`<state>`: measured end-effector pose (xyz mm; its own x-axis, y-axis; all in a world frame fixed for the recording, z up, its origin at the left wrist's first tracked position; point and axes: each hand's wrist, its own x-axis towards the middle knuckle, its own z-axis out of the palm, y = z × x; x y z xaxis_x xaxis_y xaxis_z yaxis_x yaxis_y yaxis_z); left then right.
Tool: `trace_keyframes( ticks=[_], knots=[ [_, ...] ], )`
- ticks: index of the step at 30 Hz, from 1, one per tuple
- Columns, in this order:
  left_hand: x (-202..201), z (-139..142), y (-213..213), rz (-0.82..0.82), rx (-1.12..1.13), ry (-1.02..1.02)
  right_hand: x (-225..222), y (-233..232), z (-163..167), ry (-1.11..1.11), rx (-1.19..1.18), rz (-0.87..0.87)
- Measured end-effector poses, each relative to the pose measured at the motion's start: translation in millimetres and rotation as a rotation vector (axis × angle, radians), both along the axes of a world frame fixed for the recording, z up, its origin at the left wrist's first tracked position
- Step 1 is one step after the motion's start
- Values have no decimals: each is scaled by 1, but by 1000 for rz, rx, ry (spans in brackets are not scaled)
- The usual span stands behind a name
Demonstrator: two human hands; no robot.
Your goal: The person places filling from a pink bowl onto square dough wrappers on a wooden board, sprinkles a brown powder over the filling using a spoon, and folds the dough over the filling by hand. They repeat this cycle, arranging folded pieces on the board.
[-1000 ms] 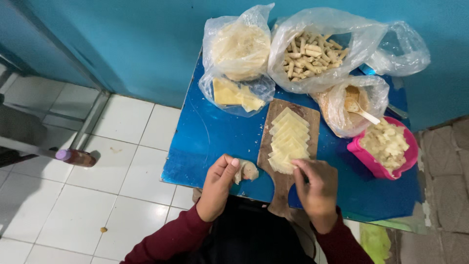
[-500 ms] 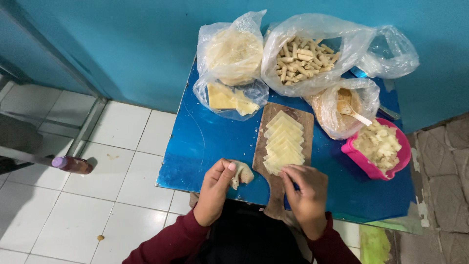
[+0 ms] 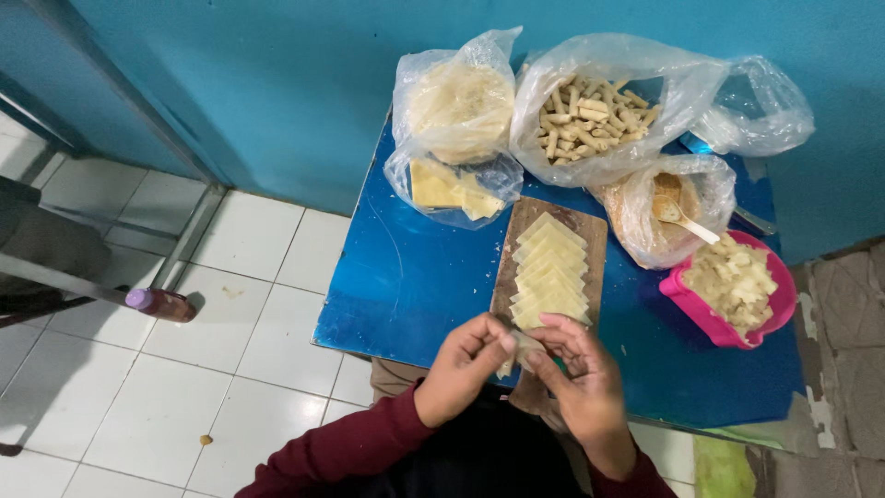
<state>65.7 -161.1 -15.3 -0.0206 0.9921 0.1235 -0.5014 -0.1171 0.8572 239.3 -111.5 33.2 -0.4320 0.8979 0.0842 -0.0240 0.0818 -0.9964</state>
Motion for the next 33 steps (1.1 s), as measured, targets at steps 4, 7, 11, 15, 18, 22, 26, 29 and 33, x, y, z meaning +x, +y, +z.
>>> trace_keyframes(
  ticks=[4,7,11,15,18,22,26,29,33],
  knots=[
    [4,17,-4,-50,-74,128,17,2,-22,-56,7,-110],
    [4,35,-6,41,-122,474,27,2,-30,-94,46,-163],
    [7,55,-4,216,-1,749,33,10,-28,-218,131,-187],
    [8,64,2,310,133,856,26,21,-18,-307,200,-226],
    [11,65,8,369,177,906,20,24,-8,-460,286,-318],
    [11,64,16,390,185,972,10,31,5,-602,404,-309],
    [11,62,15,362,118,984,6,26,18,-711,466,-282],
    [11,62,12,377,126,999,13,19,34,-692,741,-302],
    [8,64,7,400,123,1047,57,15,63,-642,1003,-145]
  ],
)
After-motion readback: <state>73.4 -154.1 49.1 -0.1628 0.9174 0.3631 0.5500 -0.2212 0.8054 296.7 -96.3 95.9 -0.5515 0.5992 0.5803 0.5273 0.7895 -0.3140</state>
